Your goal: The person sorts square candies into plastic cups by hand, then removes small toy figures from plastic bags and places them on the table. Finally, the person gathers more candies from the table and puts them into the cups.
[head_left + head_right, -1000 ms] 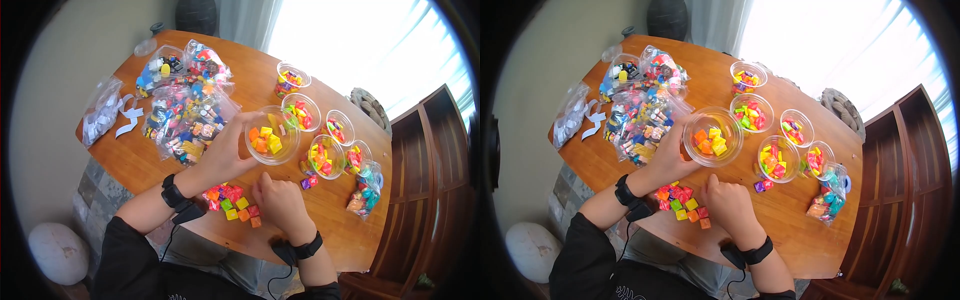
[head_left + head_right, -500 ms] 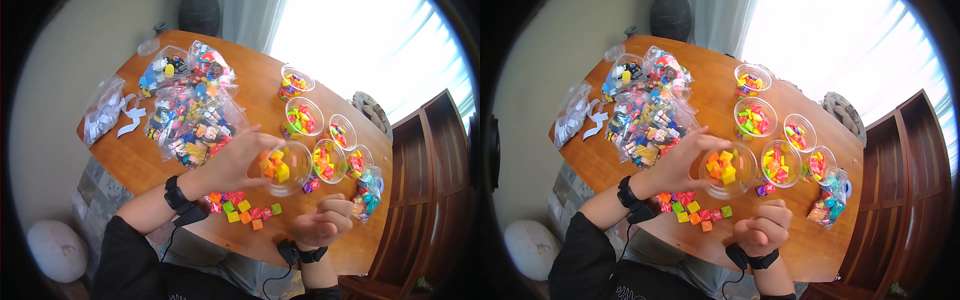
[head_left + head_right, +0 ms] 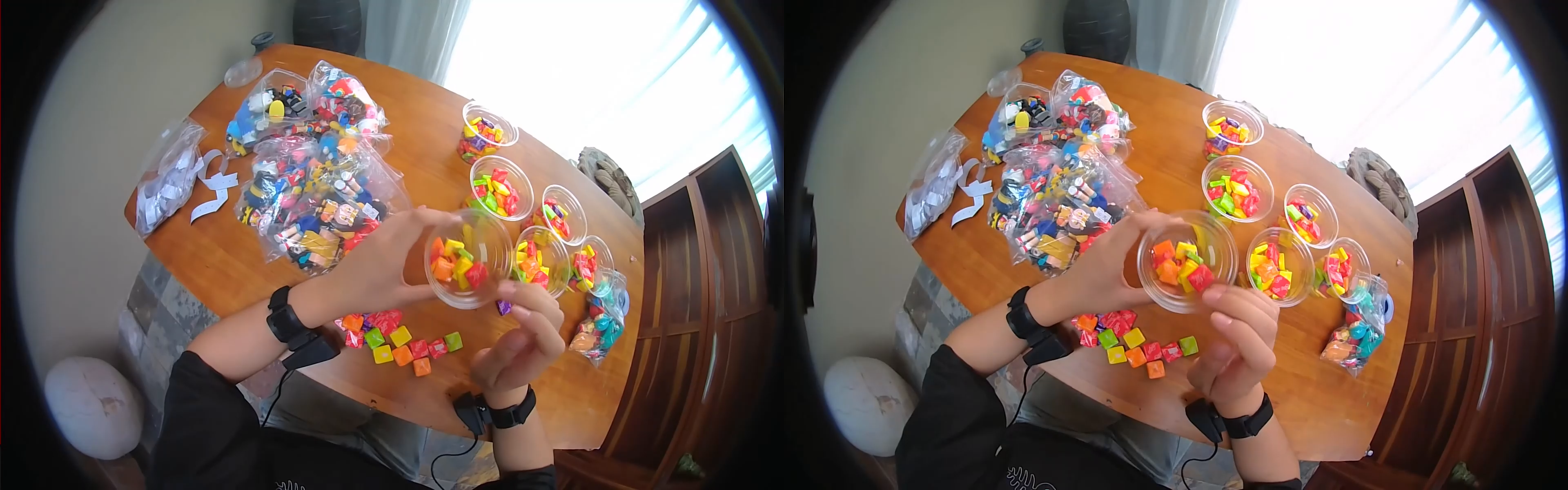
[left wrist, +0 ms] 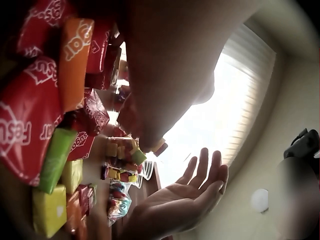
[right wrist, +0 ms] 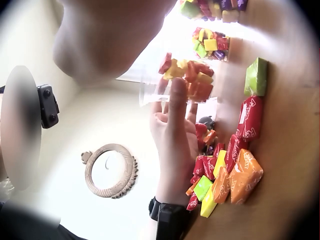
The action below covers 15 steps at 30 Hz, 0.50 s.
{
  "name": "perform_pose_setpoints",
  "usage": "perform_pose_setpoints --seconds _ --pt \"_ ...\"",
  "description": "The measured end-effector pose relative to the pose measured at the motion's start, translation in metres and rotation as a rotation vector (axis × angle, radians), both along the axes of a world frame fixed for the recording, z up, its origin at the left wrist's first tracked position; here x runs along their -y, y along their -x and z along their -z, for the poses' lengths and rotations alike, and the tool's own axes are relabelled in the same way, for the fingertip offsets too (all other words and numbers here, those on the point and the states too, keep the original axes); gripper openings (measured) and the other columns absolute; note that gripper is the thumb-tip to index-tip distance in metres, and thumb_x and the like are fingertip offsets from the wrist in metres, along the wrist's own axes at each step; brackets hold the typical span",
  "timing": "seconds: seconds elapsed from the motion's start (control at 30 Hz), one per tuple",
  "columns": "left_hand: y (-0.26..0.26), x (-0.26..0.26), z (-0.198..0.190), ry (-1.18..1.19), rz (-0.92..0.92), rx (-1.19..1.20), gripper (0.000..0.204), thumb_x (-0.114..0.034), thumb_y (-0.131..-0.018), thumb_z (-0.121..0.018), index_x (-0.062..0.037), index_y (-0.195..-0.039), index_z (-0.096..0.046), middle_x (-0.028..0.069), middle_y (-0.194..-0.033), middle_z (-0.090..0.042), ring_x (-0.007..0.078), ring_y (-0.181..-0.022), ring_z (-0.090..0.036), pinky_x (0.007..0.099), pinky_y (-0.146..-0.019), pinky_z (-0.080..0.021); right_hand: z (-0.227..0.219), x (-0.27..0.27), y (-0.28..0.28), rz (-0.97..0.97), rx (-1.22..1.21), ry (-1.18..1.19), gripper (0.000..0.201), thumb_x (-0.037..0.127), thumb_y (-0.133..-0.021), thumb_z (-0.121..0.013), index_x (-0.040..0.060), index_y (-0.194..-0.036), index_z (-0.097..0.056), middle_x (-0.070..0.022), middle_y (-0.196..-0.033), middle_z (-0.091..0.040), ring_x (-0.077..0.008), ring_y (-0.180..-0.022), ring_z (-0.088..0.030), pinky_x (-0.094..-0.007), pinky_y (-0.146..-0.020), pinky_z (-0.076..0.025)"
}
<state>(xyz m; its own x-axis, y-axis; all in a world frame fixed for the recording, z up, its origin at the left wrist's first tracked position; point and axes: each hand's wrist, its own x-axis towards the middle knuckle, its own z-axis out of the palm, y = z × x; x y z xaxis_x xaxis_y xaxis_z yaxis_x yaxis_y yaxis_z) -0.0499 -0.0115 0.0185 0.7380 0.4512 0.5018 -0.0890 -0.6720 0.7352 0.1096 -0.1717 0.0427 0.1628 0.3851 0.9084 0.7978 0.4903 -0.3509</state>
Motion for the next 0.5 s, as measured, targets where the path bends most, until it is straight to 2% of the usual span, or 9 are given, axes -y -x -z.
perform_pose_setpoints --seconds 0.07,0.1,0.17,0.2,0.23,0.3,0.33,0.4,0.5 --pt "0.0 0.001 -0.003 0.073 -0.031 0.01 0.083 -0.021 -0.088 -0.093 -0.0084 -0.156 -0.047 0.0168 -0.146 -0.063 0.0356 -0.139 -0.062 0.0469 -0.118 -0.049 0.001 0.012 -0.006 -0.11 0.048 0.149 0.018 0.012 -0.106 -0.066 0.0056 -0.122 -0.061 -0.0167 -0.106 -0.074 -0.0322 -0.097 -0.071 -0.0454 -0.085 -0.056" --pt "0.0 0.001 -0.004 0.146 -0.066 0.02 0.083 -0.019 -0.089 -0.092 -0.0077 -0.156 -0.046 0.0173 -0.147 -0.063 0.0342 -0.141 -0.062 0.0462 -0.117 -0.05 0.0 0.011 -0.006 -0.11 0.048 0.149 0.018 0.012 -0.106 -0.066 0.0056 -0.122 -0.061 -0.0167 -0.106 -0.074 -0.0322 -0.097 -0.071 -0.0454 -0.085 -0.056" --pt "0.0 -0.002 -0.001 0.184 -0.096 0.052 0.084 -0.018 -0.087 -0.094 -0.0063 -0.155 -0.045 0.0164 -0.152 -0.06 0.0307 -0.145 -0.058 0.0448 -0.12 -0.049 -0.004 0.007 -0.004 -0.253 0.123 0.418 0.028 0.006 -0.093 -0.074 0.0055 -0.118 -0.064 -0.0147 -0.097 -0.072 -0.0303 -0.089 -0.069 -0.0419 -0.077 -0.054" --pt "-0.001 -0.004 0.001 0.224 -0.126 0.084 0.086 -0.018 -0.086 -0.096 -0.0048 -0.155 -0.045 0.0155 -0.158 -0.057 0.0272 -0.15 -0.055 0.0435 -0.123 -0.048 -0.003 0.007 -0.003 -0.288 0.171 0.58 0.043 0.012 -0.083 -0.084 0.004 -0.122 -0.066 -0.0174 -0.109 -0.072 -0.0346 -0.1 -0.07 -0.0451 -0.086 -0.055" --pt "-0.002 -0.006 0.004 0.223 -0.129 0.084 0.086 -0.018 -0.086 -0.096 -0.0048 -0.155 -0.045 0.0155 -0.158 -0.057 0.0272 -0.15 -0.055 0.0435 -0.123 -0.048 -0.005 0.002 0.003 -0.291 0.171 0.579 0.043 0.012 -0.083 -0.084 0.004 -0.122 -0.066 -0.0174 -0.109 -0.072 -0.0346 -0.1 -0.07 -0.0451 -0.086 -0.055" --pt "-0.004 -0.008 0.008 0.345 -0.083 0.205 0.088 -0.014 -0.088 -0.095 -0.0029 -0.156 -0.041 0.0166 -0.161 -0.053 0.0274 -0.151 -0.053 0.0429 -0.126 -0.045 -0.008 -0.012 0.022 -0.359 0.182 0.711 0.059 0.022 -0.084 -0.088 0.0042 -0.136 -0.066 -0.0172 -0.129 -0.068 -0.0385 -0.118 -0.066 -0.0491 -0.102 -0.053" --pt "-0.004 -0.007 0.007 0.345 -0.084 0.205 0.088 -0.014 -0.088 -0.095 -0.0029 -0.156 -0.041 0.0166 -0.161 -0.053 0.0274 -0.151 -0.053 0.0429 -0.126 -0.045 -0.004 -0.013 0.027 -0.36 0.183 0.712 0.059 0.022 -0.084 -0.088 0.0042 -0.136 -0.066 -0.0172 -0.129 -0.068 -0.0385 -0.118 -0.066 -0.0491 -0.102 -0.053" --pt "-0.004 -0.007 0.005 0.425 -0.061 0.222 0.087 -0.01 -0.088 -0.093 -0.0033 -0.157 -0.04 0.0171 -0.161 -0.052 0.0286 -0.152 -0.052 0.0431 -0.128 -0.042 0.009 -0.01 0.033 -0.454 0.295 0.855 0.07 0.03 -0.086 -0.087 0.0095 -0.148 -0.064 -0.0167 -0.145 -0.061 -0.0403 -0.133 -0.058 -0.0514 -0.114 -0.047" --pt "-0.002 -0.005 -0.003 0.311 -0.089 0.169 0.085 -0.009 -0.088 -0.092 -0.0033 -0.155 -0.041 0.0171 -0.16 -0.053 0.0279 -0.152 -0.052 0.0428 -0.128 -0.042 0.011 -0.01 0.042 -0.441 0.367 0.825 0.068 0.033 -0.089 -0.084 0.0159 -0.152 -0.064 -0.0151 -0.143 -0.062 -0.0386 -0.134 -0.058 -0.049 -0.116 -0.047"
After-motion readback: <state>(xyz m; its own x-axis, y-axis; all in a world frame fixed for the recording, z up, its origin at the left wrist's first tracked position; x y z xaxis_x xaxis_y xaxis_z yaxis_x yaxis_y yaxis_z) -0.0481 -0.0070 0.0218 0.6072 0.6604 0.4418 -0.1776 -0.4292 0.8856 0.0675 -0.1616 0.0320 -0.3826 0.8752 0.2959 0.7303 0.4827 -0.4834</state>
